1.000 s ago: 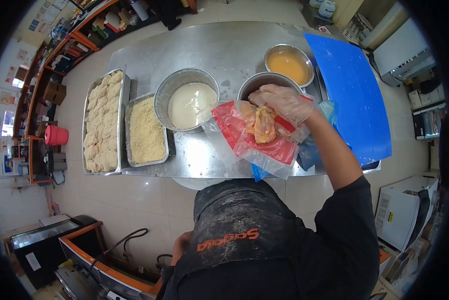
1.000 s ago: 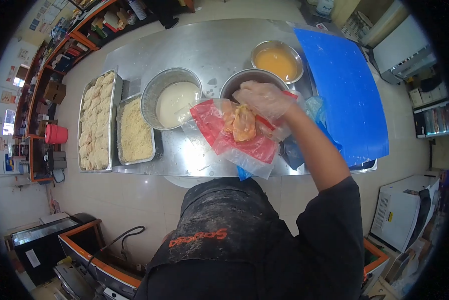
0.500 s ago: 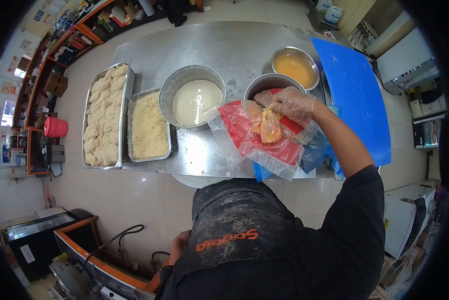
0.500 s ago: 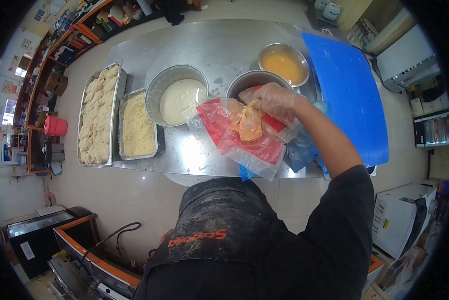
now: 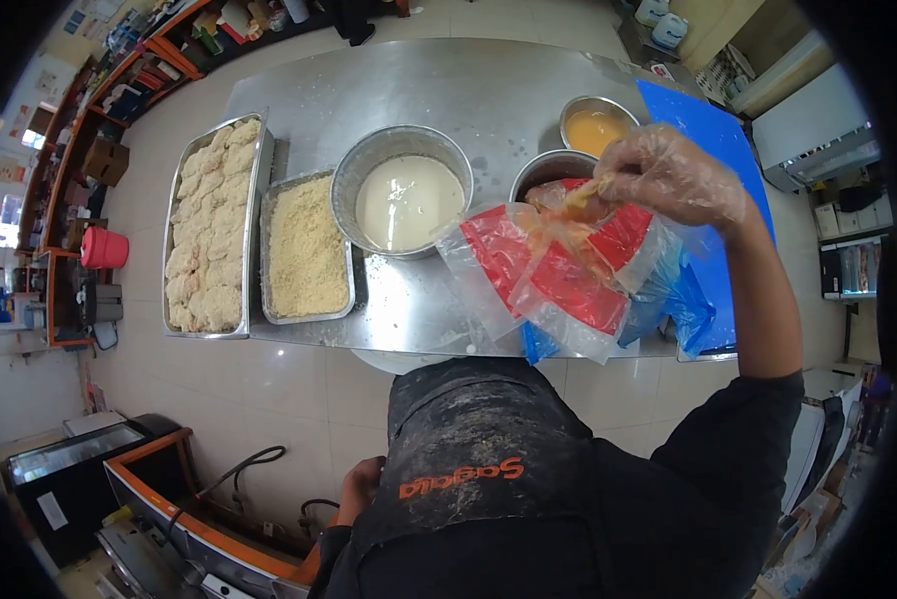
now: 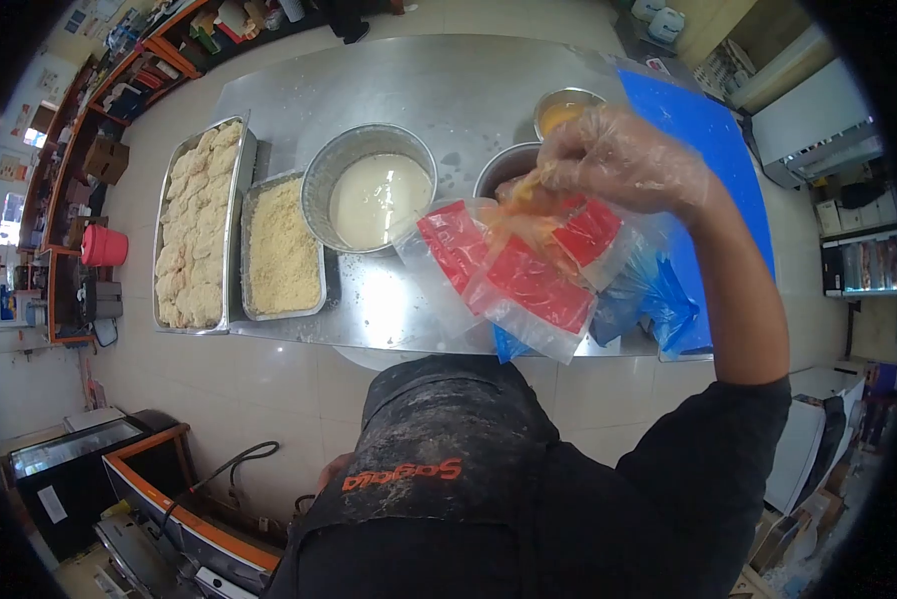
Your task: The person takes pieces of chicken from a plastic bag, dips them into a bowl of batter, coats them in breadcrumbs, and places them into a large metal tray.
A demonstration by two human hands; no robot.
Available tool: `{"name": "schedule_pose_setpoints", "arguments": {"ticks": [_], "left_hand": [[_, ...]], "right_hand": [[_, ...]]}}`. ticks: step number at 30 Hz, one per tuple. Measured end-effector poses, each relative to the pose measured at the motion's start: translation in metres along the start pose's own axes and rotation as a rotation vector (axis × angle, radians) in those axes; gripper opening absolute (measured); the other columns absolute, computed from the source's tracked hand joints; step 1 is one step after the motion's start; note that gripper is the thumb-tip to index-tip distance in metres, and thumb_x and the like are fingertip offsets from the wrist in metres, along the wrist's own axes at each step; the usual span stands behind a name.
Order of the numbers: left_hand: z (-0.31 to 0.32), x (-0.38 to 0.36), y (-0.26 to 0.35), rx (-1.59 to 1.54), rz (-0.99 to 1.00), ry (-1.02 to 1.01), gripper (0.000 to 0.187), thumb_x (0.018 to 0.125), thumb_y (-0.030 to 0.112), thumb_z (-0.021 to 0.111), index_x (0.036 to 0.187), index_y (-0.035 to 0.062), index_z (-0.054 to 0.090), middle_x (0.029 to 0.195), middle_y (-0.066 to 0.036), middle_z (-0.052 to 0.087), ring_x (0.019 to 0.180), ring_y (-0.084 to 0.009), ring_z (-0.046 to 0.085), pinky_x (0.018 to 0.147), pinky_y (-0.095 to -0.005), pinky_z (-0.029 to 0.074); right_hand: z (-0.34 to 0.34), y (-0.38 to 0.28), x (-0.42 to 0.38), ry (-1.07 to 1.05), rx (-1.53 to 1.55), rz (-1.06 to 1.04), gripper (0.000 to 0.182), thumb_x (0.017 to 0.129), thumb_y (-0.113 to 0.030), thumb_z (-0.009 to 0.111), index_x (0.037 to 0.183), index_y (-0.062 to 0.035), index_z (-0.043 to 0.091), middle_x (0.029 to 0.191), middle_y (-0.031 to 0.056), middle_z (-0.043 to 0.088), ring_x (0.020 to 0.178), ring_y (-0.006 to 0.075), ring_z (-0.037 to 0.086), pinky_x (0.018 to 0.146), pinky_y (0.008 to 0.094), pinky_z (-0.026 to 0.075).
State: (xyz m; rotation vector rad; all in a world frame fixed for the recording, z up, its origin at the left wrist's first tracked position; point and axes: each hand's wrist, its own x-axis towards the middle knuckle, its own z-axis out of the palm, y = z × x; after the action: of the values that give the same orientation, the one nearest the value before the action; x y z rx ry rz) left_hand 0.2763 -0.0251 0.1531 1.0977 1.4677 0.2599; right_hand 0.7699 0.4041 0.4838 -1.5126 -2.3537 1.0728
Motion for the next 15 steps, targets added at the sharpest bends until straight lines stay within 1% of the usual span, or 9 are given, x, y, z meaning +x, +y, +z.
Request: {"name": "schedule_pose_setpoints", "arguments": {"ticks": [2, 4, 5, 7, 8, 11, 12, 14, 15], "left_hand": [[-0.011, -0.001, 0.005, -0.011, 0.068, -0.036, 0.048, 0.076, 0.020, 0.073, 0.116, -0.0047, 0.061, 0.114, -0.024, 0.066, 0.105, -0.0348, 0.066, 0.083, -0.0423, 0.052], [-0.023, 0.002, 0.025, -0.005, 0.005, -0.060, 0.046, 0.079, 0.018, 0.070, 0.118, -0.0054, 0.060, 0.112, -0.024, 0.068, 0.101, -0.0319, 0.067, 0.081, -0.0412, 0.052], [-0.027, 0.007, 0.039, -0.002, -0.082, -0.061, 0.045, 0.082, 0.018, 0.068, 0.119, -0.0054, 0.059, 0.112, -0.023, 0.068, 0.099, -0.0301, 0.068, 0.079, -0.0400, 0.053], [-0.036, 0.021, 0.020, -0.075, -0.306, -0.122, 0.044, 0.086, 0.019, 0.062, 0.123, -0.0052, 0.057, 0.110, -0.020, 0.069, 0.092, -0.0274, 0.067, 0.075, -0.0375, 0.053], [-0.042, 0.043, -0.019, -0.151, -0.442, -0.181, 0.043, 0.088, 0.019, 0.059, 0.124, -0.0049, 0.056, 0.108, -0.018, 0.069, 0.087, -0.0265, 0.066, 0.073, -0.0361, 0.052], [-0.067, 0.059, -0.059, -0.354, -0.829, -0.170, 0.039, 0.093, 0.022, 0.053, 0.124, -0.0016, 0.056, 0.095, -0.012, 0.067, 0.071, -0.0227, 0.059, 0.064, -0.0335, 0.049], [-0.077, 0.058, -0.064, -0.417, -0.954, -0.134, 0.037, 0.094, 0.023, 0.051, 0.122, -0.0002, 0.057, 0.090, -0.010, 0.066, 0.066, -0.0212, 0.056, 0.060, -0.0329, 0.048], [-0.102, 0.050, -0.070, -0.148, -0.778, -0.200, 0.033, 0.094, 0.025, 0.050, 0.118, 0.0035, 0.060, 0.083, -0.007, 0.062, 0.061, -0.0192, 0.052, 0.056, -0.0334, 0.046], [-0.111, 0.046, -0.067, -0.064, -0.739, -0.215, 0.032, 0.095, 0.026, 0.050, 0.116, 0.0048, 0.061, 0.081, -0.007, 0.061, 0.059, -0.0185, 0.051, 0.054, -0.0335, 0.045]], "right_hand": [[-0.005, -0.026, 0.002, 0.110, -0.124, -0.028, 0.015, 0.086, -0.008, 0.067, 0.092, 0.0054, 0.070, 0.080, 0.0140, 0.070, 0.074, 0.0181, 0.068, 0.070, 0.0299, 0.054], [-0.006, -0.051, 0.011, 0.259, -0.181, -0.038, 0.017, 0.086, -0.014, 0.069, 0.088, 0.0023, 0.072, 0.077, 0.0163, 0.069, 0.070, 0.0211, 0.068, 0.069, 0.0322, 0.053], [-0.006, -0.062, 0.019, 0.295, -0.235, -0.094, 0.016, 0.086, -0.013, 0.067, 0.087, 0.0024, 0.072, 0.077, 0.0174, 0.070, 0.067, 0.0231, 0.068, 0.067, 0.0342, 0.054], [0.002, -0.075, 0.043, 0.267, -0.193, -0.147, 0.017, 0.086, -0.014, 0.066, 0.088, 0.0020, 0.072, 0.077, 0.0174, 0.070, 0.069, 0.0229, 0.068, 0.068, 0.0347, 0.054], [0.007, -0.080, 0.057, 0.254, -0.171, -0.172, 0.017, 0.085, -0.014, 0.066, 0.088, 0.0017, 0.072, 0.077, 0.0175, 0.070, 0.070, 0.0228, 0.068, 0.069, 0.0350, 0.054], [0.054, -0.067, 0.115, 0.114, 0.415, -0.102, 0.018, 0.084, -0.015, 0.064, 0.086, 0.0009, 0.072, 0.077, 0.0176, 0.070, 0.072, 0.0236, 0.069, 0.070, 0.0352, 0.054], [0.070, -0.061, 0.137, 0.122, 0.309, -0.111, 0.020, 0.084, -0.018, 0.064, 0.086, 0.0002, 0.073, 0.078, 0.0180, 0.070, 0.073, 0.0242, 0.069, 0.070, 0.0352, 0.053], [0.105, -0.046, 0.181, 0.129, 0.126, -0.141, 0.024, 0.083, -0.023, 0.064, 0.085, -0.0011, 0.074, 0.081, 0.0185, 0.071, 0.075, 0.0263, 0.069, 0.070, 0.0362, 0.053], [0.124, -0.034, 0.204, 0.123, 0.051, -0.161, 0.026, 0.083, -0.025, 0.063, 0.085, -0.0016, 0.074, 0.083, 0.0184, 0.071, 0.076, 0.0279, 0.069, 0.070, 0.0372, 0.053]]}}
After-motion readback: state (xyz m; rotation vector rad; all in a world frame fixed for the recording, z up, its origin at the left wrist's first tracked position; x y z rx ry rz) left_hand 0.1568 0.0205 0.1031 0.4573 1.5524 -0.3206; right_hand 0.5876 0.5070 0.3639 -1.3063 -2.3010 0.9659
